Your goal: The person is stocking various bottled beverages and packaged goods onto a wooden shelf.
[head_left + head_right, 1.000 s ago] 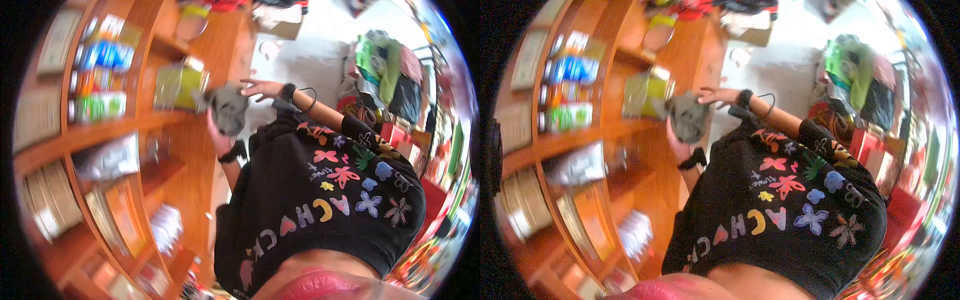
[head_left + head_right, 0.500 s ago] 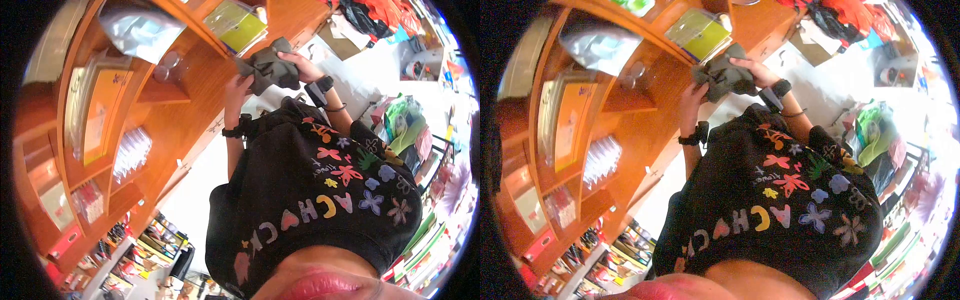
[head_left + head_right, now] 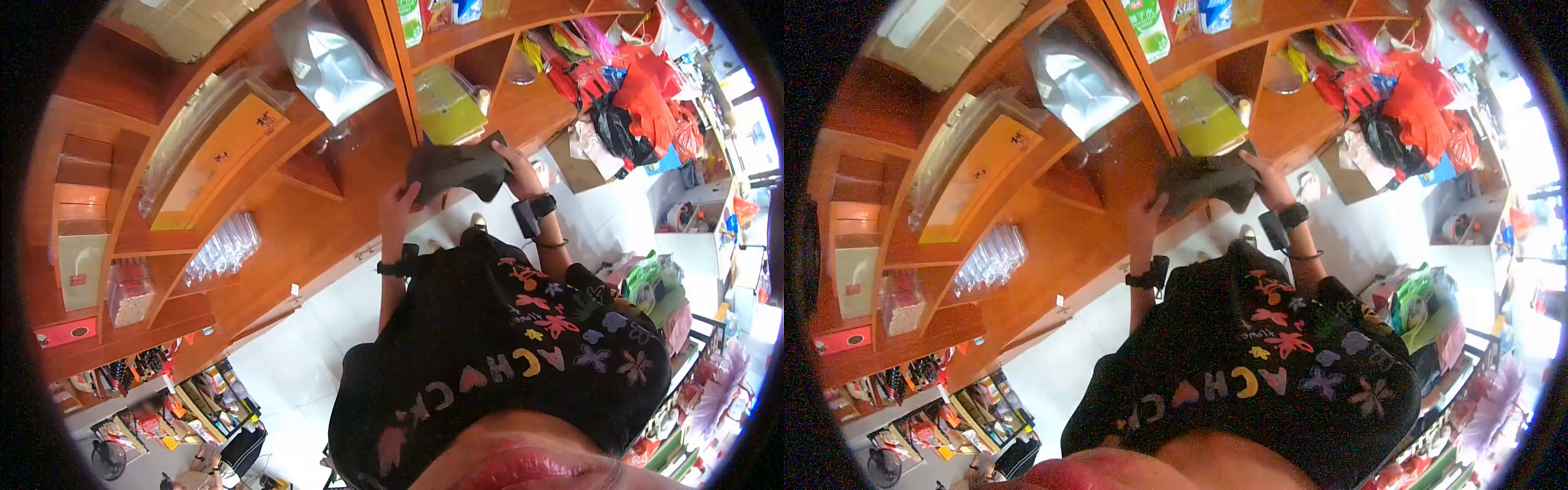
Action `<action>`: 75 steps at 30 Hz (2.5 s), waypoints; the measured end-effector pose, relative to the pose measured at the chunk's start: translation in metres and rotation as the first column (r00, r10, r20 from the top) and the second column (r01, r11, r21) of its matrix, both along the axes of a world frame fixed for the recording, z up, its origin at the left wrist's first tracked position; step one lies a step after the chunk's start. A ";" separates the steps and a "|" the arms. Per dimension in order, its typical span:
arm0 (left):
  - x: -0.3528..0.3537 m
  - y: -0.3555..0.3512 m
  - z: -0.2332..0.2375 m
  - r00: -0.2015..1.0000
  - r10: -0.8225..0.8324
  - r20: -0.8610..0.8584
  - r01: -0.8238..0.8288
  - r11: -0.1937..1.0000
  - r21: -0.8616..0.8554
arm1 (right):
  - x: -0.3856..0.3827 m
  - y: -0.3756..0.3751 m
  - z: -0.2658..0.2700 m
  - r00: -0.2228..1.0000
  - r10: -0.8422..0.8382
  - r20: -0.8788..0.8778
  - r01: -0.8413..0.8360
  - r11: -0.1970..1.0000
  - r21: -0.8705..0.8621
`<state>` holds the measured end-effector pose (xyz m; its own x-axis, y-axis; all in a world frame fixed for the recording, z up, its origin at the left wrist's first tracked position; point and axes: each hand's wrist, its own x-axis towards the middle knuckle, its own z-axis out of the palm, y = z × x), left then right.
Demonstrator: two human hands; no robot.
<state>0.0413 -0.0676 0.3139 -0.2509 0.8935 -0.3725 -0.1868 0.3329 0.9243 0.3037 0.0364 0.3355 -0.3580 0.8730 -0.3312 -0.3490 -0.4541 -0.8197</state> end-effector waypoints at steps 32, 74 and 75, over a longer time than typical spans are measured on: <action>0.007 -0.038 -0.030 0.929 0.349 0.121 -0.358 0.931 0.067 | 0.022 0.053 -0.044 0.964 0.199 -0.179 -0.206 0.978 -0.024; 0.181 0.188 0.092 0.765 -0.276 -0.582 0.570 0.710 0.413 | 0.264 0.077 0.002 0.942 -0.334 -0.001 0.334 0.942 0.038; 0.184 0.193 0.119 0.744 -0.294 -0.600 0.597 0.696 0.398 | 0.259 0.080 0.005 0.917 -0.398 -0.032 0.399 0.916 0.046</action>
<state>0.2258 0.1258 0.4330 0.2346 0.9399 0.2480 0.3379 -0.3181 0.8858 0.5624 0.1162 0.3402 0.0164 0.9603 -0.2786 -0.5102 -0.2316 -0.8283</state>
